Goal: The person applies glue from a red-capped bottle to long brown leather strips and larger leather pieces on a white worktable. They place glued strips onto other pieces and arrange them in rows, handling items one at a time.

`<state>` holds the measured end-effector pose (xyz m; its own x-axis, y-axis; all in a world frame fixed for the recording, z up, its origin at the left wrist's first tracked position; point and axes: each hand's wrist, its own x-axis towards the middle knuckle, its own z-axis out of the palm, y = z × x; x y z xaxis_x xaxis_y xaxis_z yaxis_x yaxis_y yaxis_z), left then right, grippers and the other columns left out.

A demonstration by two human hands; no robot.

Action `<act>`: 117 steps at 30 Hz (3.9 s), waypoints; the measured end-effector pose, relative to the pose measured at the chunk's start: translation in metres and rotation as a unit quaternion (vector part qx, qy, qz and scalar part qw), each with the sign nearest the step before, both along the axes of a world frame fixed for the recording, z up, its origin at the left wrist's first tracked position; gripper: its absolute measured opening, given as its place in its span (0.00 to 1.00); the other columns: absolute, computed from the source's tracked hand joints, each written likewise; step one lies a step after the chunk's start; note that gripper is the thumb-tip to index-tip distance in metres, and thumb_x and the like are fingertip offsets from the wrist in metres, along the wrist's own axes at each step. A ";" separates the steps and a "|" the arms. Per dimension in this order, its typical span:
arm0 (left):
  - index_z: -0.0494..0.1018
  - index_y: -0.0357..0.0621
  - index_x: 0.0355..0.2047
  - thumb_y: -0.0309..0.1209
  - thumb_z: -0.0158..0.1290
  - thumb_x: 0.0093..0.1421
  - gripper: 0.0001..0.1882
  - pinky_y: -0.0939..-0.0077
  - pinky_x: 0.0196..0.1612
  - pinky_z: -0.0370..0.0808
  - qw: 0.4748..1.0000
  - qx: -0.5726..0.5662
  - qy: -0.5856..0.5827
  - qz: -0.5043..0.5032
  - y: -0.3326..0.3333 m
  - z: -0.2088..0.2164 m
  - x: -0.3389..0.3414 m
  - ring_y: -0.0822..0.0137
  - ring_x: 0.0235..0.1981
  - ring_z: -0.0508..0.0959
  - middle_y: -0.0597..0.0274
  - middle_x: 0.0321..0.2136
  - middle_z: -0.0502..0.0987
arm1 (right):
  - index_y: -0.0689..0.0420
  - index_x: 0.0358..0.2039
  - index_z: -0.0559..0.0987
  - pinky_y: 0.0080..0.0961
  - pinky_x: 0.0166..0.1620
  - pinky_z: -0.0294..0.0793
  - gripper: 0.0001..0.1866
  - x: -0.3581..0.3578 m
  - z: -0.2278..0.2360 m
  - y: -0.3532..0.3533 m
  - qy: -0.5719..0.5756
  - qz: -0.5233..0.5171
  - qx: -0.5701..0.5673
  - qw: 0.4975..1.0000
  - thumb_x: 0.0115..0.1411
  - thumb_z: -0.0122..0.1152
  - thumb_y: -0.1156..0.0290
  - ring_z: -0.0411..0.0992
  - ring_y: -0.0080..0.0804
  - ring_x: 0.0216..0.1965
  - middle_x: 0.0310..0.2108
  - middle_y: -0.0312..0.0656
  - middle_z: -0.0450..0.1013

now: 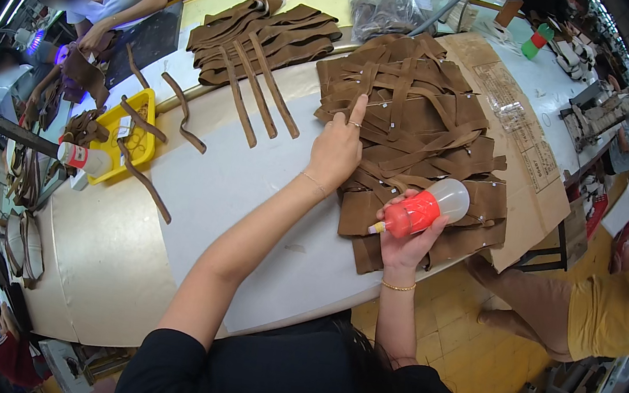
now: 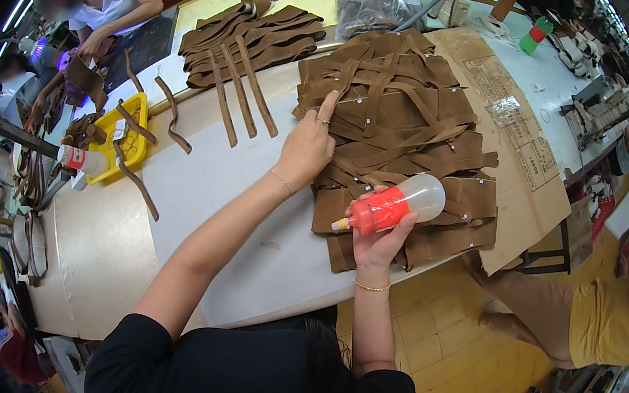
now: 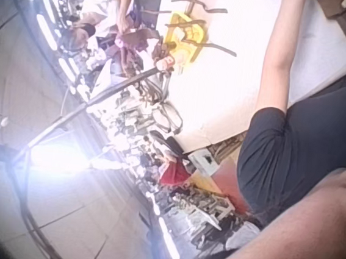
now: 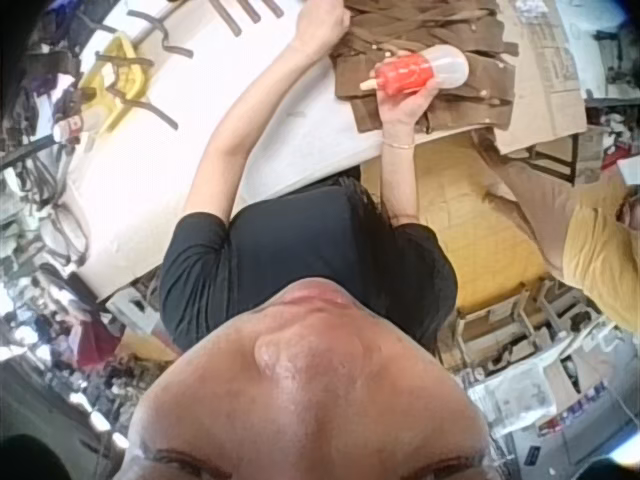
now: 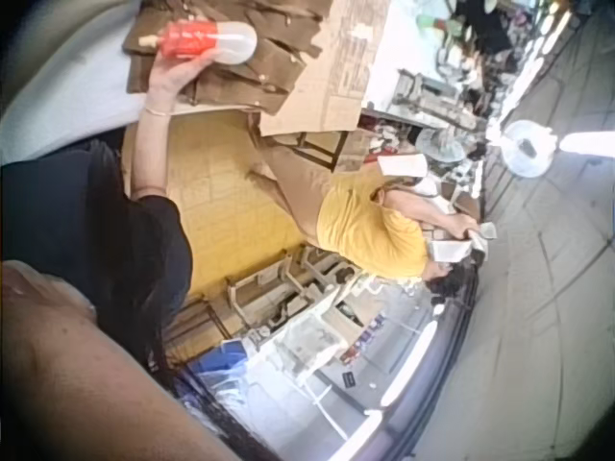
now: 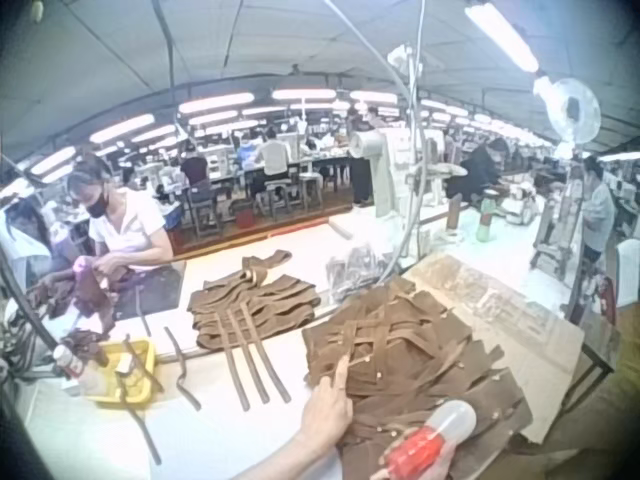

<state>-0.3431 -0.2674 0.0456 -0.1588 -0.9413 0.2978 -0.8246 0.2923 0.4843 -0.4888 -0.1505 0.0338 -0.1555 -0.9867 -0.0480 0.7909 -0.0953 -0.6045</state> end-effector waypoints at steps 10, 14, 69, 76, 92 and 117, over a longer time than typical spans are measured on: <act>0.48 0.40 0.62 0.19 0.46 0.50 0.38 0.52 0.34 0.73 0.986 -0.013 0.161 -0.031 -0.045 0.067 0.040 0.42 0.28 0.76 0.41 0.23 0.75 | 0.58 0.43 0.69 0.33 0.34 0.72 0.38 -0.002 -0.004 0.002 0.001 0.001 0.015 1.000 0.54 0.48 0.31 0.71 0.32 0.34 0.34 0.40 0.71; 0.52 0.50 0.62 0.26 0.53 0.50 0.39 0.65 0.40 0.75 0.992 -0.097 0.079 -0.012 -0.088 0.144 0.072 0.53 0.34 0.80 0.47 0.31 0.79 | 0.58 0.43 0.69 0.33 0.35 0.72 0.38 0.001 -0.008 0.001 -0.005 0.011 0.023 1.000 0.54 0.48 0.31 0.71 0.33 0.33 0.34 0.40 0.71; 0.73 0.43 0.42 0.31 0.56 0.56 0.14 0.64 0.48 0.67 0.873 -0.113 -0.111 0.462 0.310 -0.024 0.307 0.55 0.46 0.68 0.53 0.46 0.71 | 0.60 0.50 0.68 0.39 0.38 0.74 0.42 0.052 -0.006 -0.024 0.016 0.105 0.014 0.994 0.48 0.59 0.35 0.72 0.40 0.38 0.39 0.45 0.71; 0.76 0.39 0.29 0.32 0.61 0.50 0.10 0.65 0.44 0.68 0.991 -0.129 -0.042 0.000 0.154 0.030 0.216 0.56 0.42 0.73 0.58 0.37 0.76 | 0.59 0.46 0.69 0.35 0.37 0.75 0.41 0.014 0.012 -0.017 0.030 0.012 -0.029 0.999 0.50 0.55 0.32 0.72 0.36 0.35 0.36 0.44 0.72; 0.77 0.49 0.34 0.32 0.49 0.55 0.09 0.75 0.42 0.68 0.816 -0.216 -0.342 -0.414 -0.093 0.042 -0.024 0.67 0.41 0.70 0.64 0.40 0.68 | 0.59 0.44 0.69 0.34 0.35 0.75 0.42 -0.030 -0.013 -0.012 0.005 -0.054 0.006 0.999 0.48 0.54 0.29 0.73 0.38 0.31 0.32 0.44 0.72; 0.76 0.37 0.35 0.29 0.58 0.57 0.09 0.85 0.25 0.68 0.877 0.040 0.422 -0.225 0.062 0.296 0.207 0.76 0.22 0.74 0.63 0.25 0.78 | 0.60 0.50 0.68 0.36 0.33 0.77 0.41 -0.046 -0.017 -0.010 -0.025 -0.031 0.047 0.998 0.51 0.55 0.34 0.73 0.40 0.35 0.37 0.46 0.72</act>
